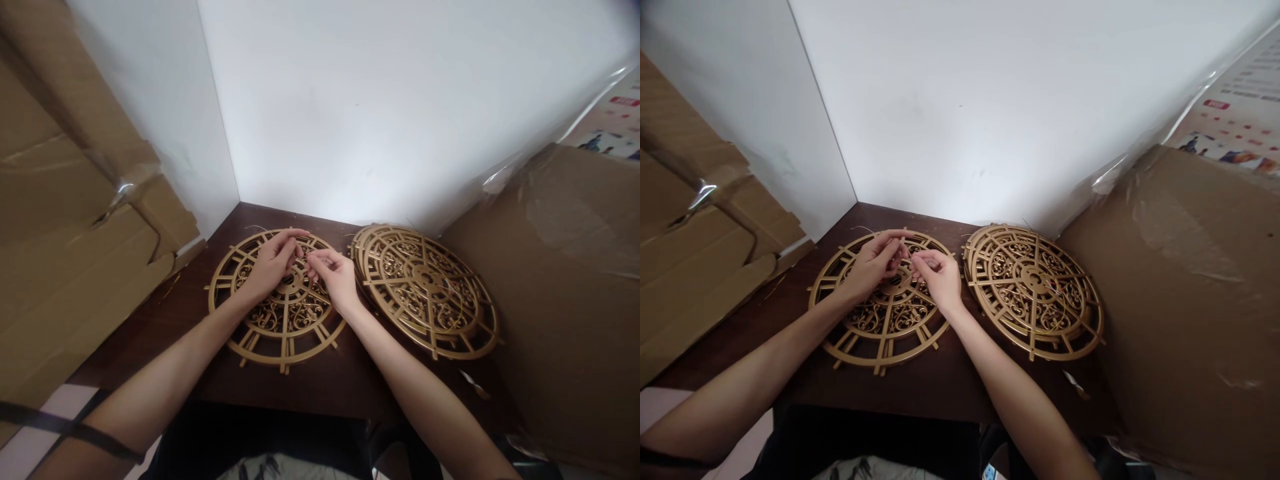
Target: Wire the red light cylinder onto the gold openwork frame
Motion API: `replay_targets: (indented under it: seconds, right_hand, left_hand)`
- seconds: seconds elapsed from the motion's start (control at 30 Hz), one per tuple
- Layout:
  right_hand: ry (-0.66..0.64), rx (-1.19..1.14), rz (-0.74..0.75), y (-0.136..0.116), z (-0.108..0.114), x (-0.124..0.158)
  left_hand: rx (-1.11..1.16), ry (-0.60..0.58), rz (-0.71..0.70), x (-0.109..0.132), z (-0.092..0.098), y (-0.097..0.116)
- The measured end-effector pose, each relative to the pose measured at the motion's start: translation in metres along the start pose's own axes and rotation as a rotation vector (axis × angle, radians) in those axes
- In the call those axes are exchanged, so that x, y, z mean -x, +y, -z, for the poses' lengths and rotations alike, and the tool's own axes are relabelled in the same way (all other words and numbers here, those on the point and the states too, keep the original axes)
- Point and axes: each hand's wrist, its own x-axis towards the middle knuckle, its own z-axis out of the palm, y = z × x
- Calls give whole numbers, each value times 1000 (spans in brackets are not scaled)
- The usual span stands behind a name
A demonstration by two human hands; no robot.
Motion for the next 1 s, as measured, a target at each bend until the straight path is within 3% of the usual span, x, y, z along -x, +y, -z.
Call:
replay_targets:
  seconds: [0.23, 0.43, 0.7, 1.0]
  right_hand:
    - [22, -23, -39, -3, -1, -1]
    - [27, -58, -55, -3, 0, -1]
    - [22, -95, -35, 0, 2, -2]
    - [23, -79, -42, -1, 2, -1]
  left_hand:
    - [-83, -90, 70, 0, 3, 2]
    - [-161, -120, 36, 0, 4, 7]
    - [-122, -261, 38, 1, 5, 4]
    - [-141, -264, 36, 2, 3, 5]
